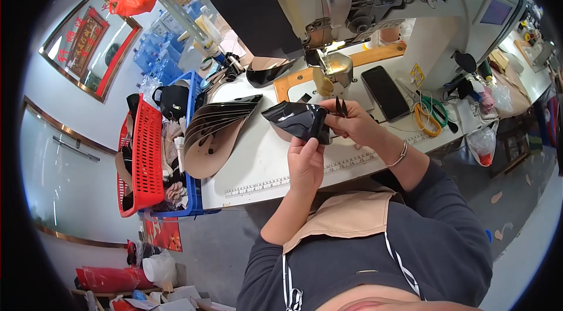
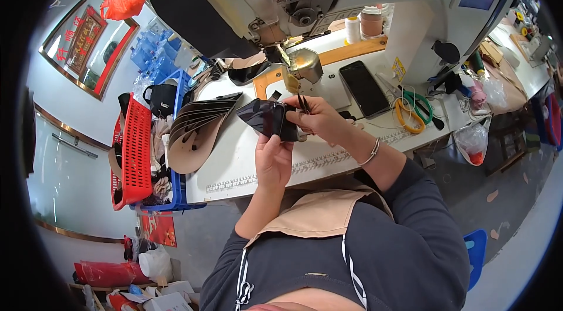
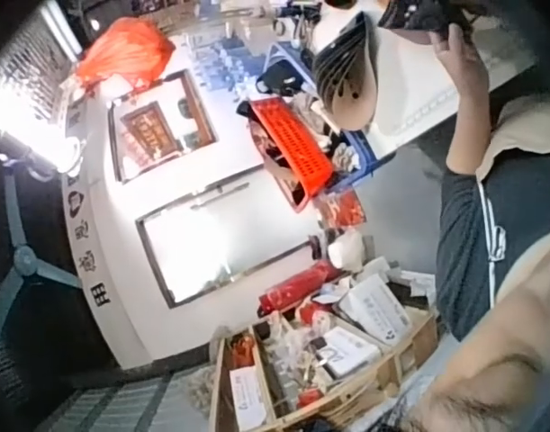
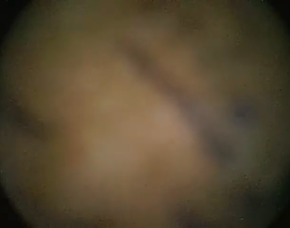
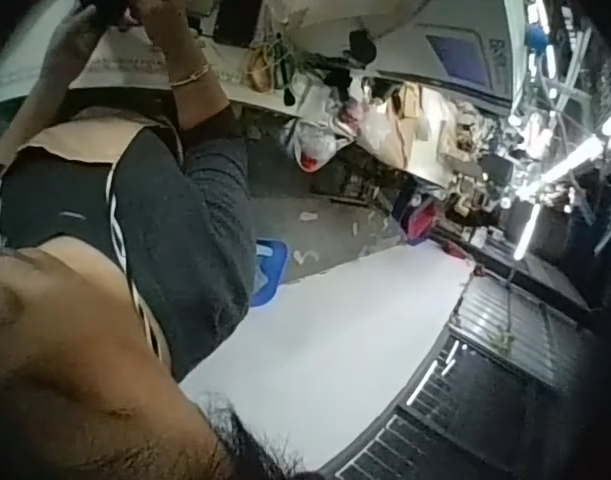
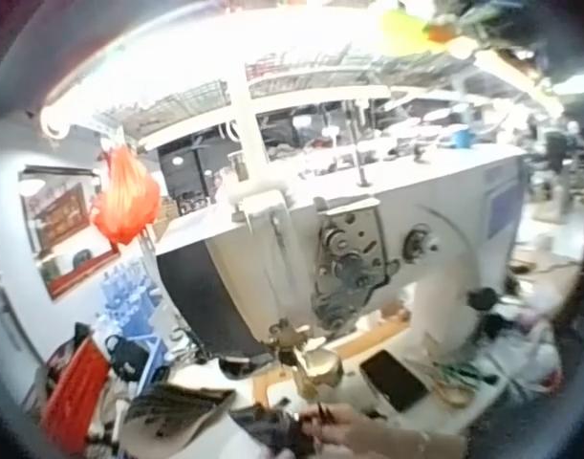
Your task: Stitching together various components of a black high-heeled shoe using an industrial sewing machine.
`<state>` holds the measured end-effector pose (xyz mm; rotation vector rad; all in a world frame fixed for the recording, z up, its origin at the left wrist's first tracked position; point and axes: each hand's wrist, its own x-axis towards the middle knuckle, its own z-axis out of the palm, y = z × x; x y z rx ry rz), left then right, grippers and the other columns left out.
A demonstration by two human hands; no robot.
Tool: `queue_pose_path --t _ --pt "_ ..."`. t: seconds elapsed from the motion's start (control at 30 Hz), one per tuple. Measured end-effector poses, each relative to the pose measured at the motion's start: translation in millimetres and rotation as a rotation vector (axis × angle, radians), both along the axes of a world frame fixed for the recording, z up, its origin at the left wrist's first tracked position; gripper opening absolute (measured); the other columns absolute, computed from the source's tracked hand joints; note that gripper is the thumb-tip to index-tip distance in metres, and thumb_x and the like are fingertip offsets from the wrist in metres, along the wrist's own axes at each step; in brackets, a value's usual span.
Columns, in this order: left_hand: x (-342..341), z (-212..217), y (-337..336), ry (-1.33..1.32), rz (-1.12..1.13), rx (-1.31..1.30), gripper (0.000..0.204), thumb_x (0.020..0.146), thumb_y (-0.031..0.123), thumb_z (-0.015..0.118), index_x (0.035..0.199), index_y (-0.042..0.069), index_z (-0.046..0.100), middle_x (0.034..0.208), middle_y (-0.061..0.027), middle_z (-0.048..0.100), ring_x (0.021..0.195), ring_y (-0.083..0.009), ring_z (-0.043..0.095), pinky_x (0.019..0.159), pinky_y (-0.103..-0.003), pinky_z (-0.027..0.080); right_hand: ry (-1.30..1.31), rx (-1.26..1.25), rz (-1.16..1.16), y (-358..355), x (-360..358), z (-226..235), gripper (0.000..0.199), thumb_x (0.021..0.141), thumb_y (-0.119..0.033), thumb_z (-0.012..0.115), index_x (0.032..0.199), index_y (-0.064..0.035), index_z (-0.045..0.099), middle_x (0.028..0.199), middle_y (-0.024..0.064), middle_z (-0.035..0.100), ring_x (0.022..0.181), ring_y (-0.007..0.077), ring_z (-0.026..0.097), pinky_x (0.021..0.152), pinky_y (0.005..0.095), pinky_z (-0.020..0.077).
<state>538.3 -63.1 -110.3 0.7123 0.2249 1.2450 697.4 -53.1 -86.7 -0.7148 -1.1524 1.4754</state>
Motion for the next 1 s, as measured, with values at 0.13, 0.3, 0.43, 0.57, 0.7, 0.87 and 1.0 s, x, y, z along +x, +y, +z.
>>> queue_pose_path --t 0.13,0.3,0.43,0.57,0.7,0.87,1.0 --pt "-10 -10 9 0.080 0.083 -0.043 0.042 0.078 -0.002 0.068 0.117 0.000 0.051 0.114 -0.0098 0.060 0.099 -0.0173 0.060 0.089 -0.030 0.049 -0.169 0.062 -0.007 3 -3 18 0.027 0.091 -0.007 0.056 0.118 -0.0033 0.058 0.071 -0.0046 0.049 0.054 0.0009 0.036 0.047 0.0176 0.0299" --pt "-15 -14 21 0.018 0.216 0.136 0.043 0.075 -0.008 0.068 0.115 0.001 0.054 0.110 -0.0080 0.062 0.095 -0.0161 0.062 0.084 -0.028 0.051 -0.438 0.765 -0.442 -16 -17 33 0.028 0.086 -0.009 0.064 0.113 -0.0030 0.062 0.089 -0.0003 0.056 0.061 0.0045 0.046 0.051 0.0204 0.0396" --pt "-20 -27 28 0.074 0.205 0.194 0.039 0.078 -0.005 0.067 0.115 0.001 0.054 0.110 -0.0078 0.062 0.094 -0.0149 0.062 0.081 -0.027 0.051 -0.786 1.313 -0.517 -30 -25 21 0.022 0.072 -0.009 0.071 0.092 -0.0041 0.065 0.088 0.0039 0.059 0.069 0.0165 0.059 0.057 0.0259 0.0479" --pt "-25 -34 28 0.132 0.154 0.131 0.042 0.080 -0.002 0.068 0.118 0.001 0.051 0.108 -0.0073 0.062 0.094 -0.0144 0.061 0.080 -0.027 0.051 -0.912 1.426 -0.644 -41 -34 9 0.023 0.070 -0.006 0.068 0.092 -0.0035 0.064 0.090 0.0026 0.059 0.071 0.0162 0.059 0.059 0.0272 0.0501" --pt "-21 -24 22 0.128 0.161 0.133 0.044 0.081 0.000 0.068 0.120 0.001 0.048 0.110 -0.0075 0.060 0.096 -0.0150 0.060 0.080 -0.026 0.050 -0.896 1.419 -0.641 -41 -34 10 0.023 0.071 -0.007 0.067 0.094 -0.0036 0.064 0.090 0.0027 0.060 0.071 0.0166 0.059 0.058 0.0272 0.0503" --pt "-22 -24 27 0.040 0.162 0.110 0.050 0.078 -0.007 0.061 0.124 0.000 0.042 0.115 -0.0116 0.056 0.098 -0.0182 0.059 0.081 -0.027 0.051 -0.758 1.255 -0.690 -35 -38 16 0.022 0.066 -0.006 0.073 0.086 -0.0054 0.063 0.083 0.0020 0.059 0.069 0.0180 0.057 0.056 0.0282 0.0484" --pt "-12 -15 24 0.054 0.200 0.167 0.053 0.073 -0.006 0.061 0.122 -0.002 0.041 0.113 -0.0124 0.055 0.102 -0.0217 0.057 0.089 -0.032 0.048 -0.737 1.056 -0.776 -17 -29 32 0.018 0.068 -0.009 0.077 0.076 -0.0067 0.062 0.068 0.0003 0.057 0.066 0.0171 0.055 0.056 0.0278 0.0461"
